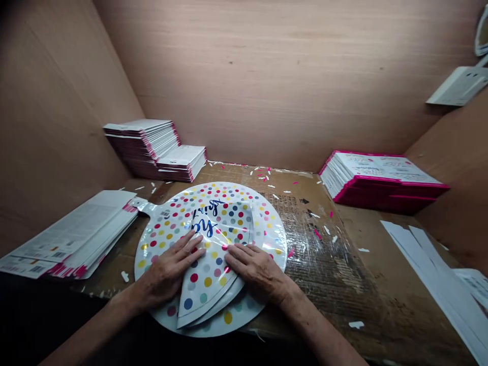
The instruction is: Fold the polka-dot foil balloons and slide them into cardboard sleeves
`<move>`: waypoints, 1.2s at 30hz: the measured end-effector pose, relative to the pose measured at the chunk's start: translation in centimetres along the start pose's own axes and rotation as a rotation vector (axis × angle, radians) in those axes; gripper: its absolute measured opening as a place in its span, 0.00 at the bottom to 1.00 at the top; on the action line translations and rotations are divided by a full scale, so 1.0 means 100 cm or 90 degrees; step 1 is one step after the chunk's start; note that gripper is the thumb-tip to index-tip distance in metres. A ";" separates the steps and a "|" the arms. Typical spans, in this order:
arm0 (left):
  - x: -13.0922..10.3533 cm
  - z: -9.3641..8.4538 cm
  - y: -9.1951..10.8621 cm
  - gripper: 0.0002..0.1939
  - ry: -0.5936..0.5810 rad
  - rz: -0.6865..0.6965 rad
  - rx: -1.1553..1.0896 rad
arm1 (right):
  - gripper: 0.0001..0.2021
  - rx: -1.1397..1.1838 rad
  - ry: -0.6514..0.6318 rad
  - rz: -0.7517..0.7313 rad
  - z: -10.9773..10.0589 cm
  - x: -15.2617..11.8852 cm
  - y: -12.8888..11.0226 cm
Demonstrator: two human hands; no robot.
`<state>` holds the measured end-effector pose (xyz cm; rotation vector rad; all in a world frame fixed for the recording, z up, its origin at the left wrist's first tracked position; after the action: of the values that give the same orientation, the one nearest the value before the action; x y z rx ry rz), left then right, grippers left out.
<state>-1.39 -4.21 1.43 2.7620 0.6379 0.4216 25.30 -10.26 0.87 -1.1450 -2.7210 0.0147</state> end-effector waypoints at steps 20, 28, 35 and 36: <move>-0.010 -0.011 -0.012 0.42 0.001 -0.275 -0.314 | 0.19 0.299 -0.036 0.310 -0.009 0.047 0.040; 0.026 0.010 -0.003 0.26 0.207 -0.590 0.041 | 0.23 0.090 -0.151 0.559 0.007 0.090 0.040; 0.025 0.016 0.002 0.21 0.270 -0.458 0.237 | 0.23 0.018 -0.244 0.534 0.006 0.110 0.036; 0.027 0.013 0.004 0.21 0.279 -0.394 0.250 | 0.21 0.016 -0.250 0.519 0.006 0.112 0.037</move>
<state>1.51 -3.54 0.96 2.6056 1.7784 0.8251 20.11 0.36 1.83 -2.3506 -2.2994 0.4187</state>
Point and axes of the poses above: each hand's wrist, its own x-axis towards the middle knuckle, its own z-axis out of the palm, y = z × x, the point moved 2 cm from there along x, towards the middle knuckle, and after that the axes turned 7 degrees about -y, right-handed, at the moved point
